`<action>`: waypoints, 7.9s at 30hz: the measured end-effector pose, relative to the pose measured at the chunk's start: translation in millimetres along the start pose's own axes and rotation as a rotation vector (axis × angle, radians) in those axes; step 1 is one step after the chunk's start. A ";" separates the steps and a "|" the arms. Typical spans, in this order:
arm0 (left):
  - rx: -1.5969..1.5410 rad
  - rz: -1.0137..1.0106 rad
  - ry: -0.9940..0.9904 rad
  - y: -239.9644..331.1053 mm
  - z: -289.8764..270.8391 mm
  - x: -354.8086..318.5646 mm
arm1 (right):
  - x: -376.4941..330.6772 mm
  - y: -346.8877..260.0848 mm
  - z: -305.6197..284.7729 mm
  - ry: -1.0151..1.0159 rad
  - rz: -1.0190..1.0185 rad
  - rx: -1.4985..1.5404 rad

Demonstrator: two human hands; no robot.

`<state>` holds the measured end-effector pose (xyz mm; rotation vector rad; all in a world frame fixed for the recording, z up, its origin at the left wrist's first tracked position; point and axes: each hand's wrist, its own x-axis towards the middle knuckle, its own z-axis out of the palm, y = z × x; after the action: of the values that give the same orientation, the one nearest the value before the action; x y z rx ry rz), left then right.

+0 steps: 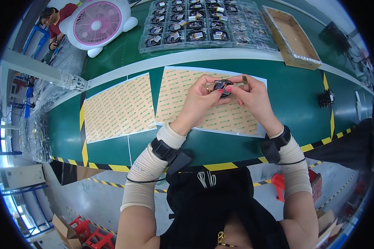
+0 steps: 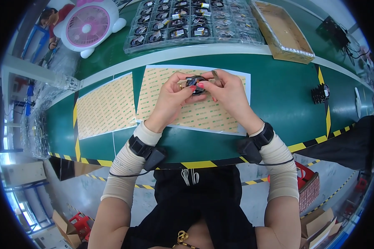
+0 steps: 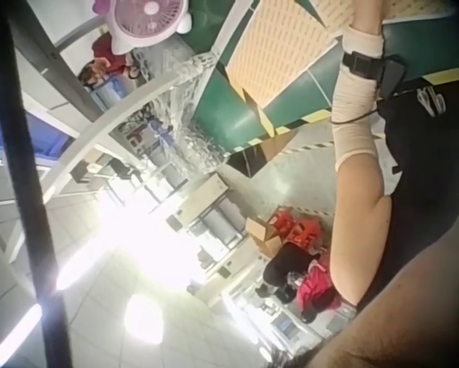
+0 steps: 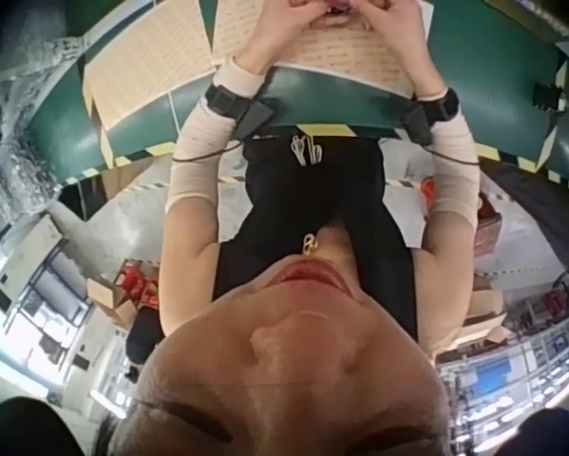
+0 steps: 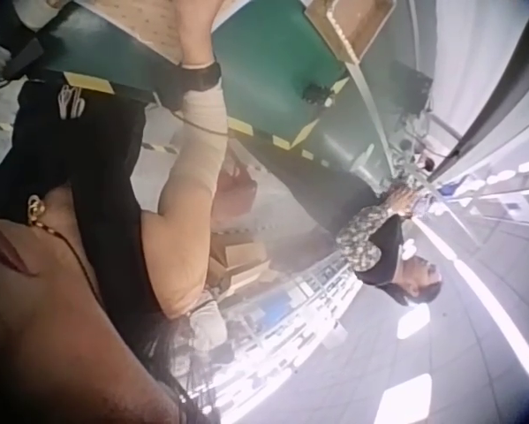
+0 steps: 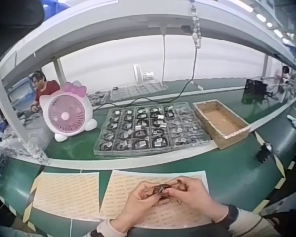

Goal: The person picks up a watch component, applies a small adhesive strip to it using tweezers, and then installs a battery from a tray into the component. They press the battery down by hand and place the assembled unit into a box.

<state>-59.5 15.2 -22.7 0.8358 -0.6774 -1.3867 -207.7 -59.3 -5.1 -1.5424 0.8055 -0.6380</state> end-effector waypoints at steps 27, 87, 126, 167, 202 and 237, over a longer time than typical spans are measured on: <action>0.303 0.157 0.002 -9.2 4.7 -2.1 | -6.0 12.3 14.9 0.194 -0.526 -0.417; -0.025 0.048 0.214 -1.8 7.1 -3.7 | -3.3 8.7 18.4 0.226 -1.084 -0.729; 0.076 -0.133 0.096 -2.6 0.6 -2.9 | 5.6 9.4 -5.4 0.131 -0.896 -0.850; -0.075 -0.043 0.277 -6.2 7.9 -3.7 | -4.1 5.6 13.8 0.208 -1.165 -0.958; -0.116 -0.070 -0.162 -0.3 5.7 -7.2 | 0.9 -7.2 -13.2 -0.091 0.037 -0.095; 0.008 -0.058 -0.020 -12.7 8.3 -9.3 | -1.5 4.4 -60.8 0.494 -0.655 -0.956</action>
<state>-74.3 23.7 -28.0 0.8549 -0.6790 -1.4467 -256.8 -95.3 -1.6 -2.6291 1.0483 -1.2530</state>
